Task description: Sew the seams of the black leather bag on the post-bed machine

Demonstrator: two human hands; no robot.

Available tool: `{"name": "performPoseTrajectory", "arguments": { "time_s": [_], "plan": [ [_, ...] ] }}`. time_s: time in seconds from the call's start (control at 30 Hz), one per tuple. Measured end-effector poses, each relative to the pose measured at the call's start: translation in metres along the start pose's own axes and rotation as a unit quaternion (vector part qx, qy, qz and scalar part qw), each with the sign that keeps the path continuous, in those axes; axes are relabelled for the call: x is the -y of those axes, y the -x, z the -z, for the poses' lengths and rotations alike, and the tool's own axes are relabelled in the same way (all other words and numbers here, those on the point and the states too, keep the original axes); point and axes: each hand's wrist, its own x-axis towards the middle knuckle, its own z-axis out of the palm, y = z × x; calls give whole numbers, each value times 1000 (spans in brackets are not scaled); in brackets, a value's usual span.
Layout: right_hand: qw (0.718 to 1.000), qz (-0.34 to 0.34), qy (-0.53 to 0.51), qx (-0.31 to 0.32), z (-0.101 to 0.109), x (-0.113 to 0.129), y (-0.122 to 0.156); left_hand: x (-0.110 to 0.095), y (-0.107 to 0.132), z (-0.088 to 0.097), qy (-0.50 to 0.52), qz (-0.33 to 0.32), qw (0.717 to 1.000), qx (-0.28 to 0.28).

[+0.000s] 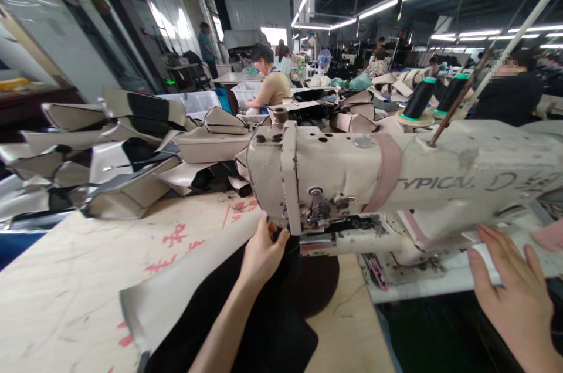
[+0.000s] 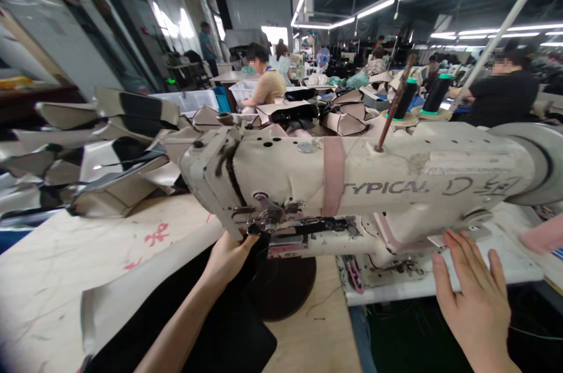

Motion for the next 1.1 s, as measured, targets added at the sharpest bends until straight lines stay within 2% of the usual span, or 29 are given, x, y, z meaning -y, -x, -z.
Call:
{"name": "performPoseTrajectory", "arguments": {
  "time_s": [0.27, 0.6, 0.73, 0.83, 0.9, 0.97, 1.1],
  "plan": [
    [1000, 17, -1, -7, -2, -4, 2, 4, -13, 0, 12, -12, 1000, 19],
    [1000, 16, -22, 9, -5, -10, 5, 0, -12, 7, 14, -37, 999, 29],
    [999, 25, -35, -23, -19, -13, 25, 0, -9, 6, 1, -32, 999, 26],
    [998, 53, -20, -20, -28, -12, 46, -3, -5, 7, -9, -29, 999, 21],
    [998, 57, -15, -19, -27, -12, 49, -5, -2, 8, -14, -31, 999, 22],
    [999, 46, -12, -26, -20, -15, 39, -6, -1, 10, -21, -27, 999, 26],
    [998, 55, -32, -27, 4, -34, -5, -6, 0, 11, -31, -22, 999, 25]
  ]
}}
